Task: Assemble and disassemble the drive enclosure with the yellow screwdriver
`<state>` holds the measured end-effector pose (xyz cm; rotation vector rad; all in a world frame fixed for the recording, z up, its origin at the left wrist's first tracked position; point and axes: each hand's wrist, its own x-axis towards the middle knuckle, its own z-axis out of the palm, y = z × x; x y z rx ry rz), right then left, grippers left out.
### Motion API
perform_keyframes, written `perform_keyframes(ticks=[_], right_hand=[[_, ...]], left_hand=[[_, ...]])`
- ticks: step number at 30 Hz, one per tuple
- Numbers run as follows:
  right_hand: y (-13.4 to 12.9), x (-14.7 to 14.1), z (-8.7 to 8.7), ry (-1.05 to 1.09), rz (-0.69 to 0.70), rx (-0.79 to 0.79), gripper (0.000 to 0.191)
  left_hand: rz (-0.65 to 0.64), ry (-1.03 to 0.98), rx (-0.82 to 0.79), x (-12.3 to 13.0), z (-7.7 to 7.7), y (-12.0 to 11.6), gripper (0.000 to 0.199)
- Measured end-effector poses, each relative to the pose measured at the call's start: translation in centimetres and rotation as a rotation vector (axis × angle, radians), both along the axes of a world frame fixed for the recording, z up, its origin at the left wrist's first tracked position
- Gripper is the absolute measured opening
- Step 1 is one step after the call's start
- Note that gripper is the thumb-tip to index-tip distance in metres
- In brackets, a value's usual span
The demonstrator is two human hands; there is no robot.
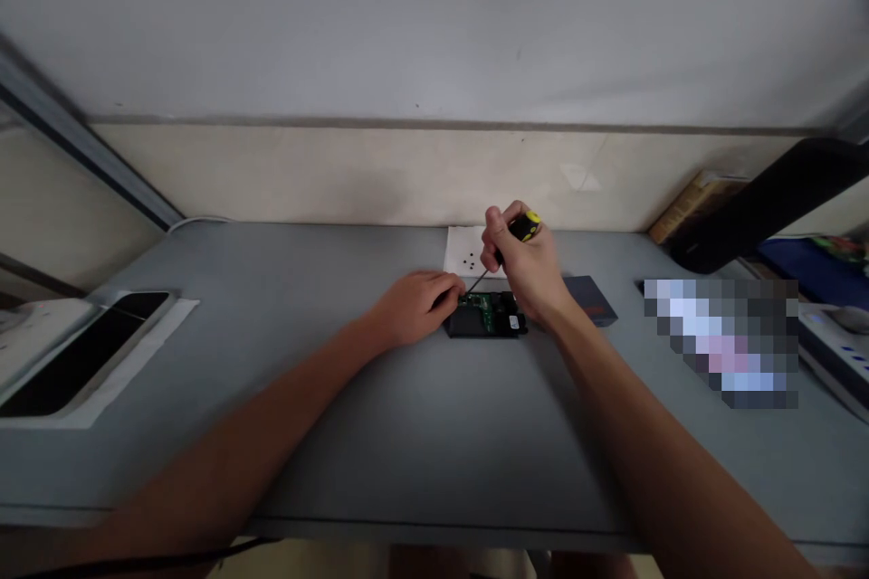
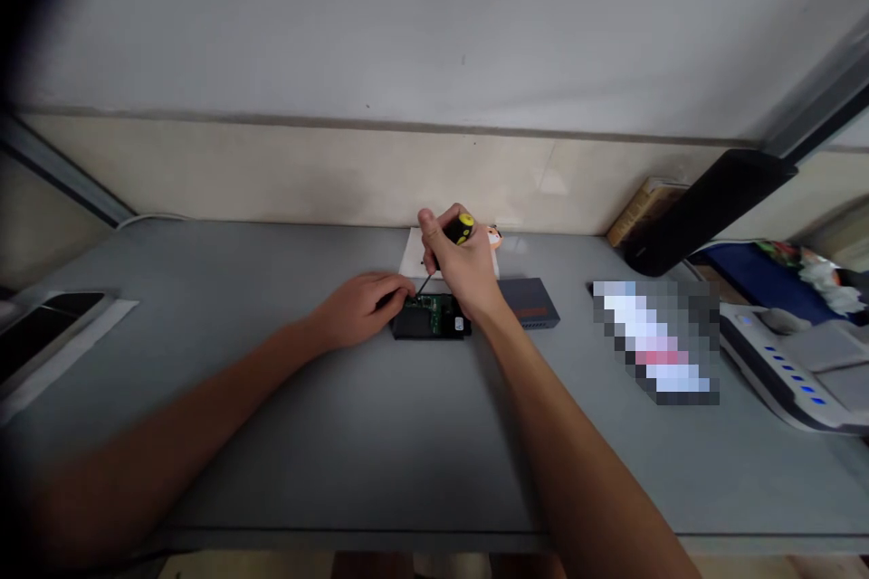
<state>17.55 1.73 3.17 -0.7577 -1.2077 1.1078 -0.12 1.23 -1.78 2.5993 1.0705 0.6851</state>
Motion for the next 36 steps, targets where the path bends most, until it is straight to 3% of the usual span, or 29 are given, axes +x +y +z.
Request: perform_keyframes(ticks=[11, 18, 26, 32, 36], right_hand=[[0.3, 0.7, 0.3, 0.204, 0.102, -0.138, 0.047], [0.5, -0.4, -0.4, 0.095, 0.033, -0.062, 0.062], [0.1, 0.4, 0.4, 0.202, 0.069, -0.124, 0.046], [0.3, 0.6, 0.2, 0.139, 0.027, -0.07, 0.056], [0.6, 0.4, 0.1, 0.183, 0.006, -0.045, 0.05]], left_hand=[[0.008, 0.015, -0.002, 0.1, 0.0, 0.0, 0.026], [0.008, 0.014, -0.004, 0.1, 0.0, -0.1, 0.025], [0.009, 0.006, 0.004, 0.1, 0.1, -0.1, 0.026], [-0.008, 0.001, 0.02, 0.0, -0.2, 0.1, 0.025], [-0.01, 0.009, 0.012, 0.0, -0.1, 0.1, 0.024]])
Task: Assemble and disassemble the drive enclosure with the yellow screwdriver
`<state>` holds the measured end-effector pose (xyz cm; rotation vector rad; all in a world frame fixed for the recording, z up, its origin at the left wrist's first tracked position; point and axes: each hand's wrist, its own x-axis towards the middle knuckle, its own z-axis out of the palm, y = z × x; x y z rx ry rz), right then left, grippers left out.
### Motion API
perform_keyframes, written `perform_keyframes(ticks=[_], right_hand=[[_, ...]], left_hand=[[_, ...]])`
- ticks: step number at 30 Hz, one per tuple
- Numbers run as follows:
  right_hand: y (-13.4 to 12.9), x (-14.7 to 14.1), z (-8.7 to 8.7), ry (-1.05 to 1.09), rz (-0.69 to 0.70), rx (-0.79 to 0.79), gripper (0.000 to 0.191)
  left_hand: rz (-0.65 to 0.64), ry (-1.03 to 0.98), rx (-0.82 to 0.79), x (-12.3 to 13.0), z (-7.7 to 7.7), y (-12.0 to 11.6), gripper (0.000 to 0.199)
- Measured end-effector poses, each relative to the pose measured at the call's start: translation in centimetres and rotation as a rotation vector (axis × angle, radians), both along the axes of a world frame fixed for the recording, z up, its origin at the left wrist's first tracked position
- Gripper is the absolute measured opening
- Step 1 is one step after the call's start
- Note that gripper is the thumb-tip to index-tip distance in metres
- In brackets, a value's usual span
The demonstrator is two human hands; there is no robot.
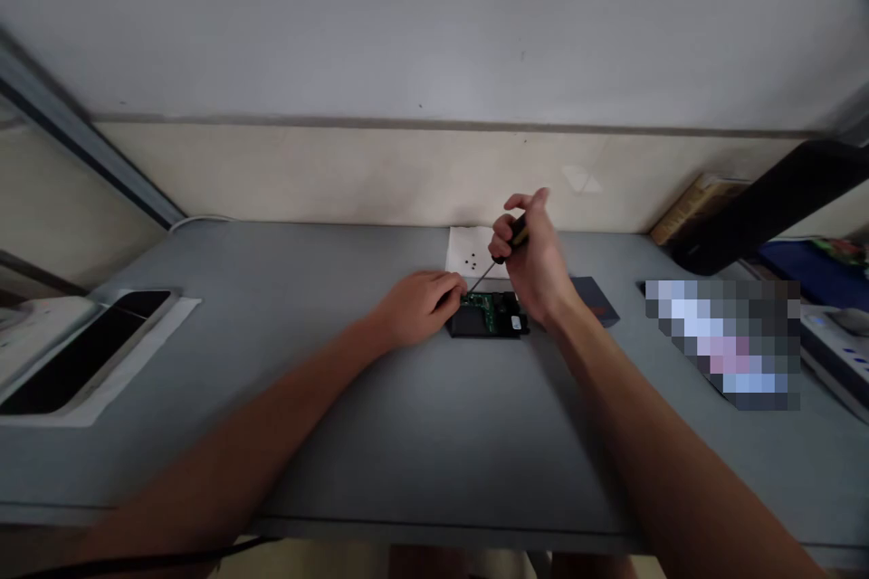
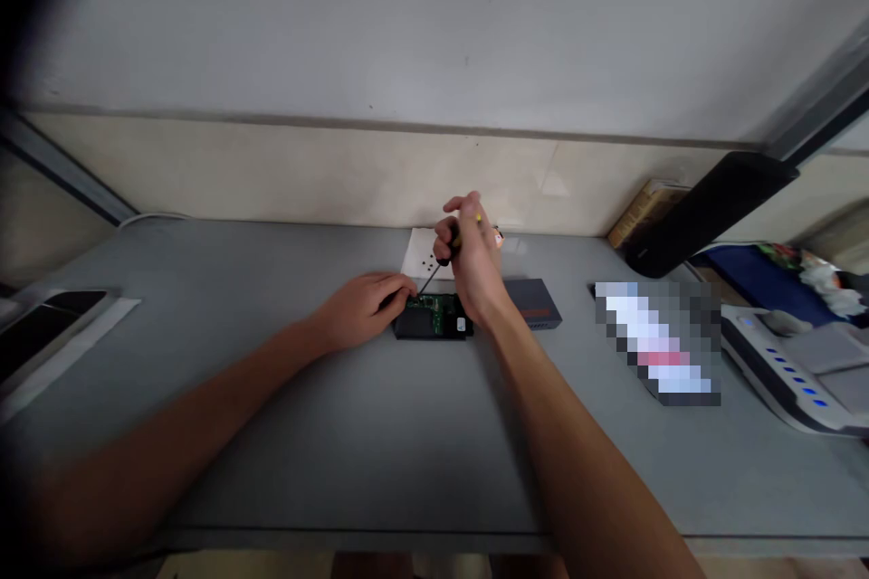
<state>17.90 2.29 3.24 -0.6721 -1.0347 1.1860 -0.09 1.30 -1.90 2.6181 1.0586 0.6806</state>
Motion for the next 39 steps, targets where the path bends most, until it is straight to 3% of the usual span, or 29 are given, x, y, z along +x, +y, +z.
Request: perform_keyframes(ticks=[7, 15, 23, 31, 39], right_hand=[[-0.3, 0.5, 0.4, 0.076, 0.042, -0.065, 0.029], [0.1, 0.3, -0.1, -0.07, -0.054, 0.009, 0.059], [-0.2, 0.0, 0.4, 0.022, 0.032, -0.031, 0.046], [-0.5, -1.0, -0.2, -0.135, -0.074, 0.068, 0.061], [-0.5, 0.0, 0.6, -0.048, 0.033, -0.026, 0.045]], left_hand=[[0.005, -0.002, -0.004, 0.0, 0.1, -0.1, 0.025], [-0.005, -0.011, -0.008, -0.1, 0.1, 0.0, 0.027], [0.006, 0.003, -0.008, 0.0, 0.2, -0.1, 0.027], [0.004, 0.001, 0.004, 0.0, 0.5, -0.2, 0.03], [0.004, 0.009, -0.003, 0.0, 0.5, -0.3, 0.03]])
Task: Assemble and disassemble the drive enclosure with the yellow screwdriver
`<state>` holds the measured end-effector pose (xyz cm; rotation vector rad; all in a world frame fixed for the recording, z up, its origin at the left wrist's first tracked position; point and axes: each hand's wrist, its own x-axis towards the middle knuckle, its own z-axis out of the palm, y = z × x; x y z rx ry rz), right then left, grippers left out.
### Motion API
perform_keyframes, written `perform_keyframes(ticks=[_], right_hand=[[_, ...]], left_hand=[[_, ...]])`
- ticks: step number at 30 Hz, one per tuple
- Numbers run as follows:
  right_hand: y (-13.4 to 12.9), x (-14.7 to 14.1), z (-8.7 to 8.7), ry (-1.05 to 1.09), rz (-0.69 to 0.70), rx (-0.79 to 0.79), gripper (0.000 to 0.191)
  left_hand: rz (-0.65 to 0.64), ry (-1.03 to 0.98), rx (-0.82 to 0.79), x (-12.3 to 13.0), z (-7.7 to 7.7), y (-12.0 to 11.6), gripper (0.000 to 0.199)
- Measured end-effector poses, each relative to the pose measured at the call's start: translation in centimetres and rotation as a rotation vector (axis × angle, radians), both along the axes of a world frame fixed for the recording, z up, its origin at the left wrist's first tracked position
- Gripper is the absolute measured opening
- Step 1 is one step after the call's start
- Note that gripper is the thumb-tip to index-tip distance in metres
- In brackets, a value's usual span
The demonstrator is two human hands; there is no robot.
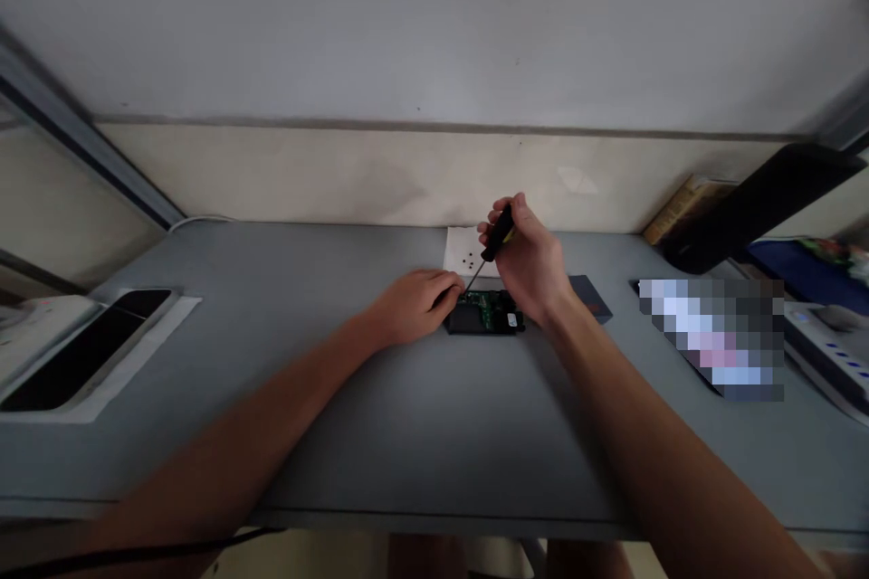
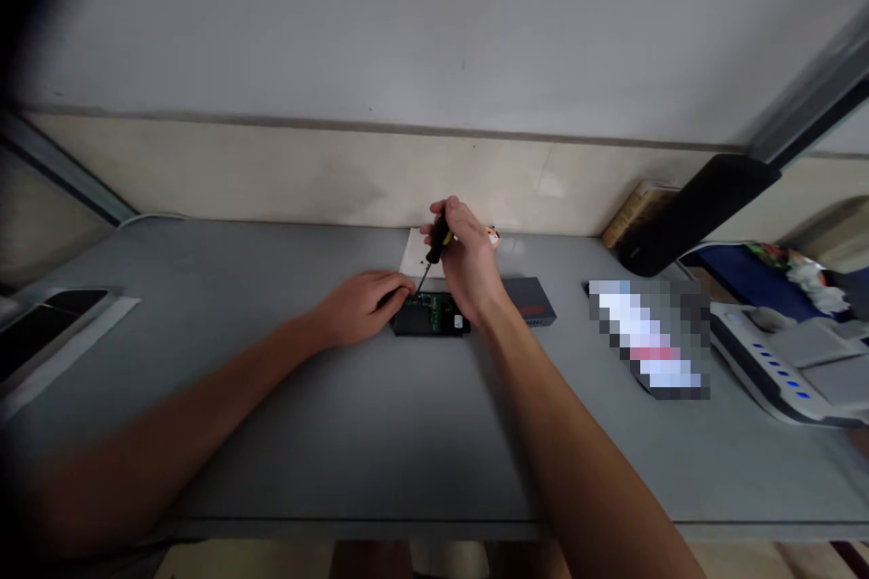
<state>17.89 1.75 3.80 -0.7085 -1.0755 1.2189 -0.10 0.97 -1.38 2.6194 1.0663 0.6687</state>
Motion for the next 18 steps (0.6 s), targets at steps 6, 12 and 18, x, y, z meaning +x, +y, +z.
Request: perform_keyframes(ticks=[6, 12, 18], right_hand=[[0.28, -0.29, -0.55, 0.019, -0.042, 0.03, 0.057], [0.29, -0.3, -0.13, 0.076, -0.011, -0.036, 0.047], [0.16, 0.14, -0.09, 0.091, -0.029, -0.067, 0.049]], left_hand=[[-0.001, 0.025, 0.013, -0.08, -0.13, 0.04, 0.029], [-0.011, 0.017, 0.003, 0.0, -0.05, 0.0, 0.031], [-0.002, 0.025, 0.011, -0.03, -0.2, 0.1, 0.03]])
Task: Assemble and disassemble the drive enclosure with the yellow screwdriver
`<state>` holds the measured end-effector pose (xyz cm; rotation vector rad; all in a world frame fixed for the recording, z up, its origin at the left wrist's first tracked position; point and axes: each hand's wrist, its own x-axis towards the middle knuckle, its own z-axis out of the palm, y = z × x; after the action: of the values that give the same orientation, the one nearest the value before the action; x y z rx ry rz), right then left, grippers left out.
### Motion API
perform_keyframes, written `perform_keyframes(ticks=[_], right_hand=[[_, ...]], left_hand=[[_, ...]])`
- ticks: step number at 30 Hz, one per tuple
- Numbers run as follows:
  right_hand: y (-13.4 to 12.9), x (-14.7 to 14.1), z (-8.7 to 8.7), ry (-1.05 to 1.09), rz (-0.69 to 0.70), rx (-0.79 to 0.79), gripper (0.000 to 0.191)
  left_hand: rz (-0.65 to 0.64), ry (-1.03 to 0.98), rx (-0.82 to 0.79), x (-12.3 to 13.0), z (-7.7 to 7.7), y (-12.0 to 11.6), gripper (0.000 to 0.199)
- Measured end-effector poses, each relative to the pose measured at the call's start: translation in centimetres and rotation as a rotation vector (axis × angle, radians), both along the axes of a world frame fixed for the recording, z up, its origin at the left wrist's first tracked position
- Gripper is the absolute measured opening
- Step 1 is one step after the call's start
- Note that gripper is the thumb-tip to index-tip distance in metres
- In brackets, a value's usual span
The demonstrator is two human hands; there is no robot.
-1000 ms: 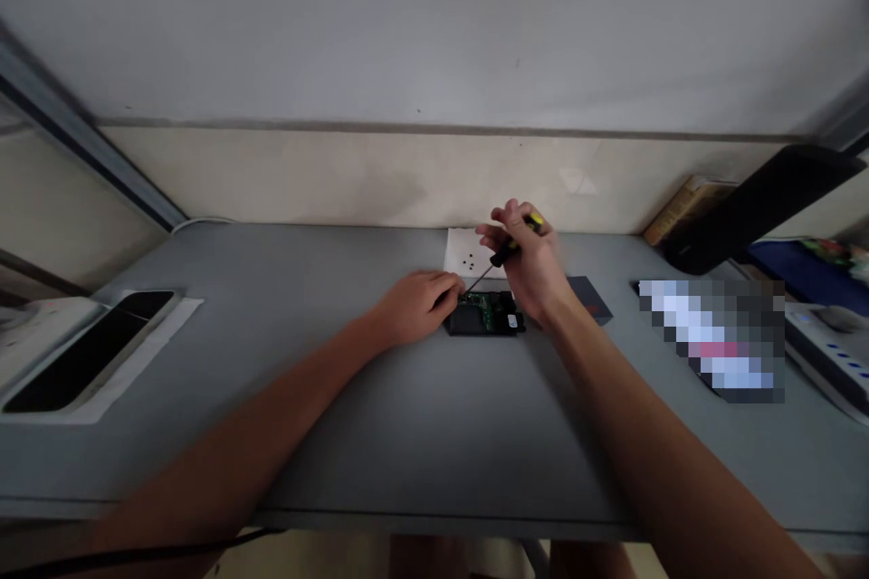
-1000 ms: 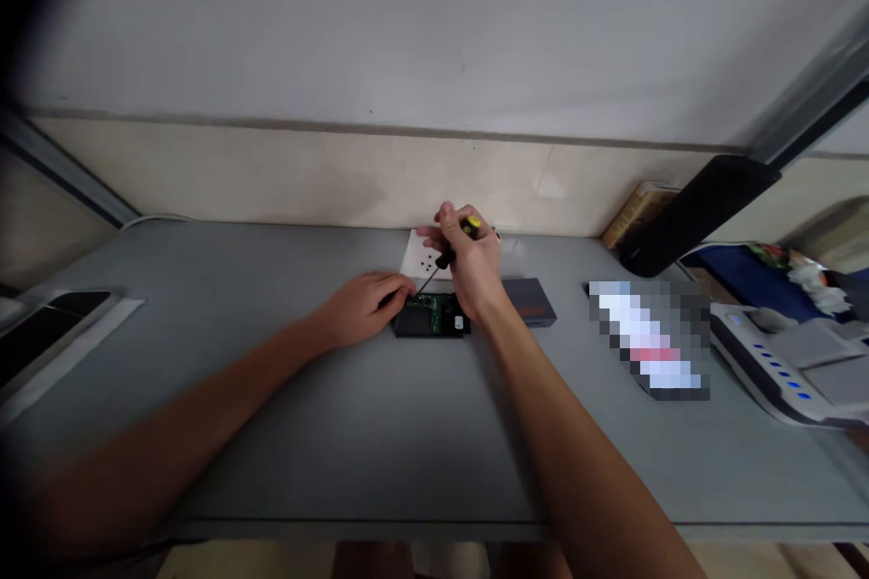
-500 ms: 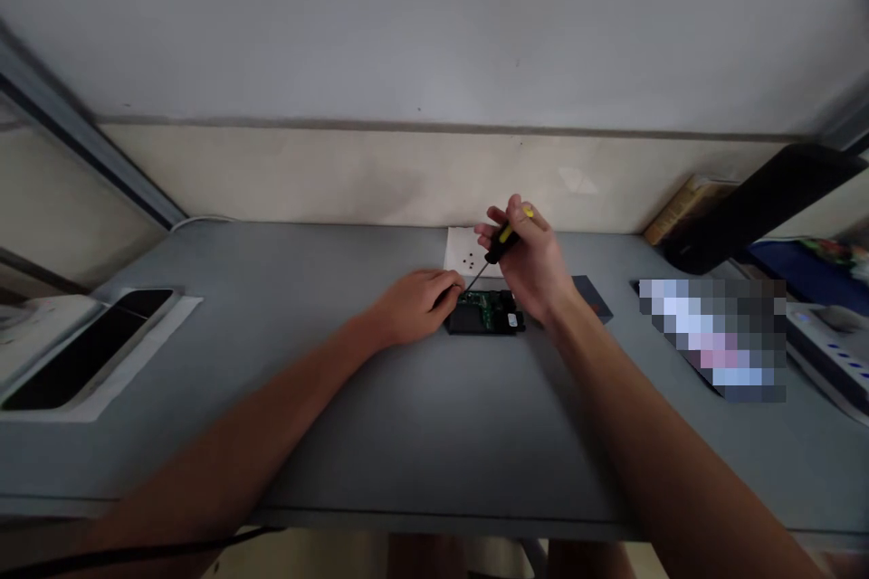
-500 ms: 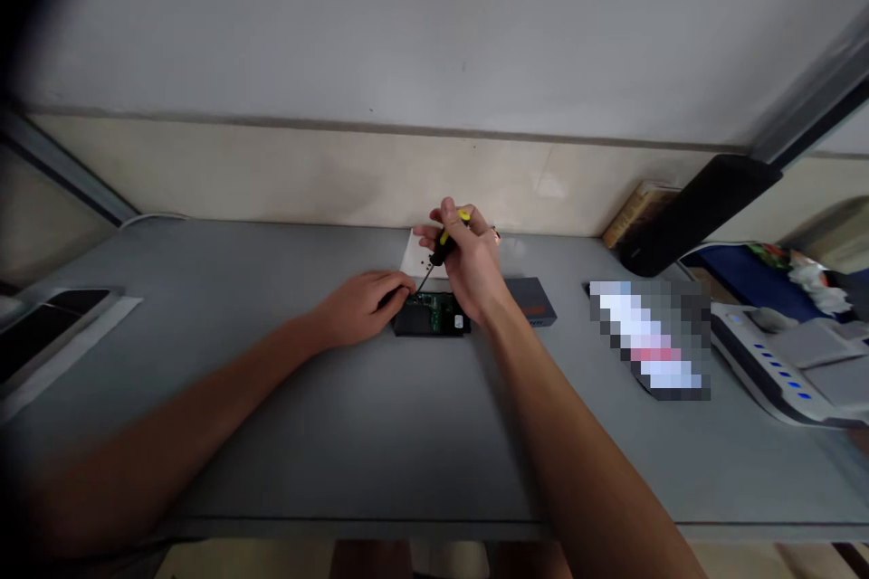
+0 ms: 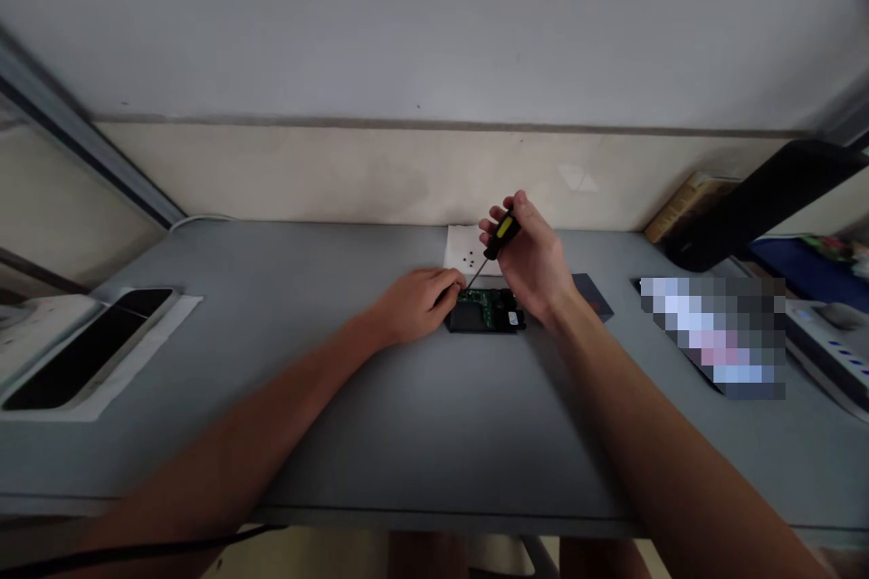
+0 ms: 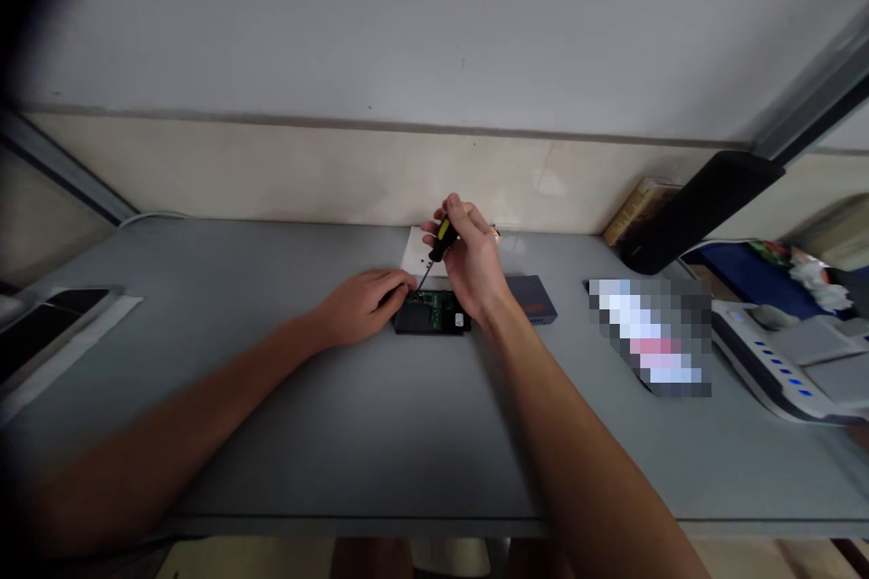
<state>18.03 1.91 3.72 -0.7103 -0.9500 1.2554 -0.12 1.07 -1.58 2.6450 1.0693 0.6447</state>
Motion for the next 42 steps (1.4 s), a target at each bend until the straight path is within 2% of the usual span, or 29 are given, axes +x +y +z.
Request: perform_keyframes(ticks=[4, 7, 15, 22, 25, 27, 28, 30, 32, 35, 37, 39, 42], right_hand=[[0.4, 0.2, -0.6, -0.126, -0.084, 0.063, 0.061], [0.8, 0.3, -0.9, -0.169, -0.153, 0.106, 0.06], [0.3, 0.2, -0.4, -0.064, -0.05, 0.036, 0.05], [0.4, -0.3, -1.0, -0.224, -0.168, 0.119, 0.056], [-0.4, -0.5, 0.4, -0.16, -0.15, 0.178, 0.051], [-1.4, 0.1, 2.2, -0.147, -0.123, 0.245, 0.043], [-2.0, 0.7, 3.2, -0.186, -0.156, 0.296, 0.04], [-3.2, 2.7, 4.6, -0.347, -0.273, 0.386, 0.037], [-4.1, 5.2, 5.1, -0.651, -0.301, 0.388, 0.034], [-4.8, 9.5, 3.8, -1.21, -0.109, 0.324, 0.031], [-4.9, 11.9, 2.5, -1.533, 0.041, 0.183, 0.055], [-4.8, 13.5, 1.5, -1.711, 0.133, 0.056, 0.065], [-4.6, 14.4, 1.6, -1.758, 0.183, 0.021, 0.06]], left_hand=[[-0.019, 0.006, -0.008, -0.1, 0.3, -0.1, 0.034], [-0.028, -0.006, -0.028, -0.2, 0.5, -0.2, 0.036], [-0.016, -0.02, -0.062, -0.2, 0.5, -0.1, 0.037], [-0.044, 0.035, -0.021, -0.4, 0.6, 0.0, 0.036], [-0.04, 0.059, -0.02, -0.4, 0.9, -0.1, 0.037], [-0.039, 0.065, -0.029, -0.4, 1.1, -0.2, 0.037], [-0.039, 0.067, -0.038, -0.4, 1.3, -0.3, 0.037], [-0.038, 0.073, -0.06, -0.4, 1.5, -0.4, 0.038], [-0.024, 0.066, -0.09, -0.5, 1.7, -0.6, 0.035], [-0.005, 0.037, -0.166, -0.6, 2.2, -1.0, 0.043], [-0.028, 0.037, -0.224, -0.6, 2.6, -1.3, 0.058], [-0.065, 0.045, -0.269, -0.7, 2.9, -1.5, 0.065], [-0.079, 0.028, -0.318, -0.9, 3.0, -1.5, 0.068]])
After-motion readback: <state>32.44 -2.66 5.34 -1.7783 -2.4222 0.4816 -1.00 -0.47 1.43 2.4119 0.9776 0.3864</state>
